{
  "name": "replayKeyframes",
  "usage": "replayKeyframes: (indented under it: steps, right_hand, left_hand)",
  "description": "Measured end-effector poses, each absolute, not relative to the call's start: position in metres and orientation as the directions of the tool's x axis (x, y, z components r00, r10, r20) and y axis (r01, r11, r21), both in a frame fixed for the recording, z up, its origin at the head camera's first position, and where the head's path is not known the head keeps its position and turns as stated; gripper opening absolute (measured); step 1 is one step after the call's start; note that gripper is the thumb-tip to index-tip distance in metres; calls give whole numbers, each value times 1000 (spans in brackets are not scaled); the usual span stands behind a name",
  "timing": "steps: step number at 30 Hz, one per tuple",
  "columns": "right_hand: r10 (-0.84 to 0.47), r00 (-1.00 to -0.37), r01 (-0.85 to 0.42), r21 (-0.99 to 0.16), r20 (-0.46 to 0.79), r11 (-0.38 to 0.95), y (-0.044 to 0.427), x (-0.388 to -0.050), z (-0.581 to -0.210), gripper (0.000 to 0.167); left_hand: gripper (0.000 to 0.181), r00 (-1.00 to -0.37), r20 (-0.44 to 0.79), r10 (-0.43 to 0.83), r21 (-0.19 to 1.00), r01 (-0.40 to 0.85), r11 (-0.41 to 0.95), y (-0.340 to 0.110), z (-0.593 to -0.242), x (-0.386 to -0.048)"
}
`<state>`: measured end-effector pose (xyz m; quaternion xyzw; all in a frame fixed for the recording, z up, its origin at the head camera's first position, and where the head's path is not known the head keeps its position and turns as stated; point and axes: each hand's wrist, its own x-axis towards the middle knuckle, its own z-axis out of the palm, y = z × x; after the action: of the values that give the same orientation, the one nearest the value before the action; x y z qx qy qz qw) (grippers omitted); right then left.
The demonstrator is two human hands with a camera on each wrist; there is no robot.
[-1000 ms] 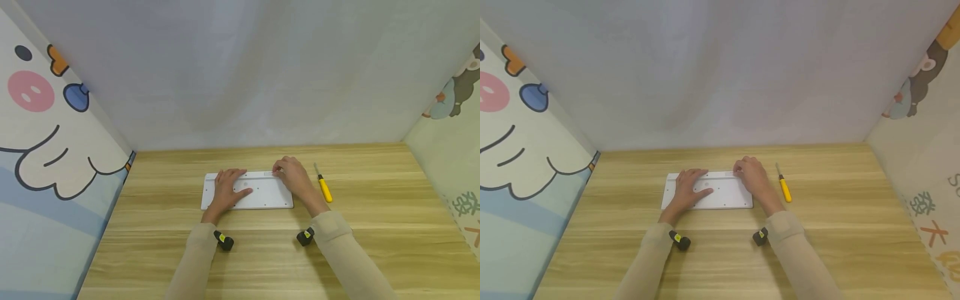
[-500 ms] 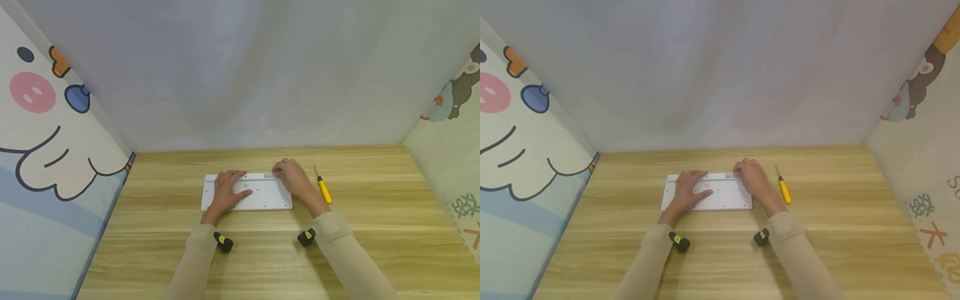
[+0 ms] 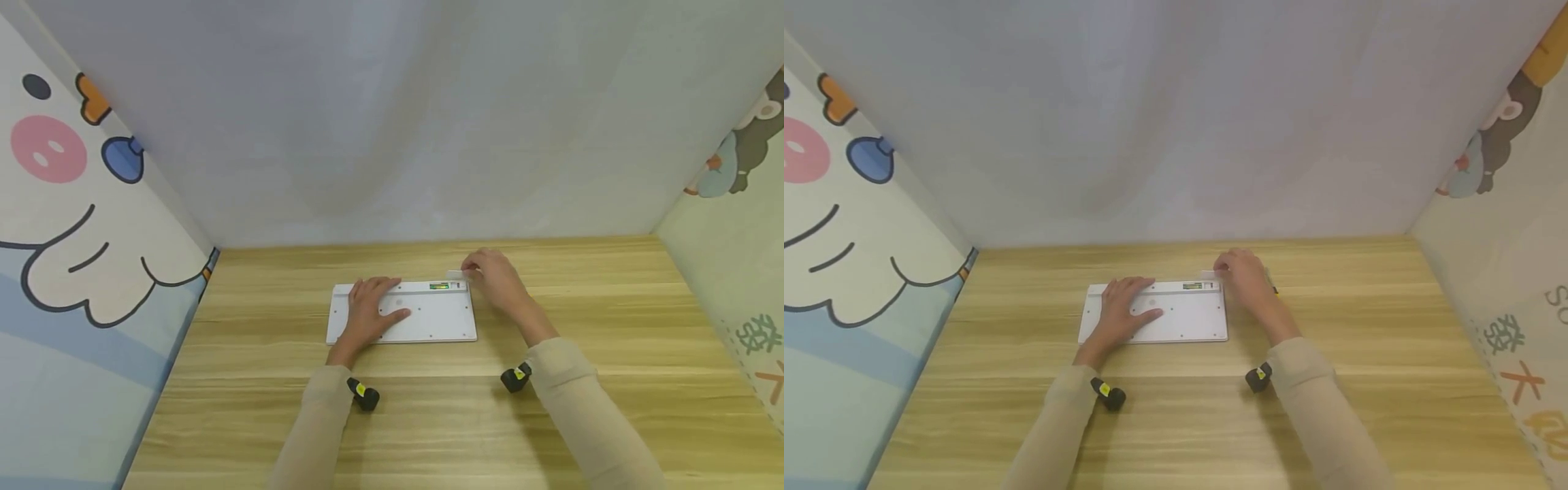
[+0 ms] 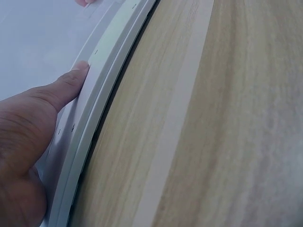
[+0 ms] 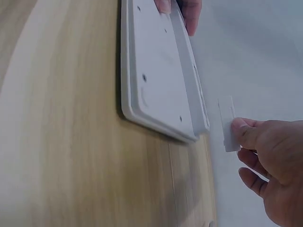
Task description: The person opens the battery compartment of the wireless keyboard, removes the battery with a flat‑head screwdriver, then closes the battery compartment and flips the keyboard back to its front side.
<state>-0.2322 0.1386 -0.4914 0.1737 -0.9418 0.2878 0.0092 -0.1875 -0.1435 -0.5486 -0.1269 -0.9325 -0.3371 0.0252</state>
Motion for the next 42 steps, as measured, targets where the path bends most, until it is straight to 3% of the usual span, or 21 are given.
replayKeyframes:
  steps: [19,42]
  right_hand:
    - [-255,-965,-250,-488,57,836,161,-246,-503,14]
    - [-243,-962,-273,-378,125,885,162,-252,-519,13]
  left_hand:
    - [66,-966,147,214,621,258,740,-145,-549,-188]
    - [66,-968,120,220,632,246,735,-145,-547,-189]
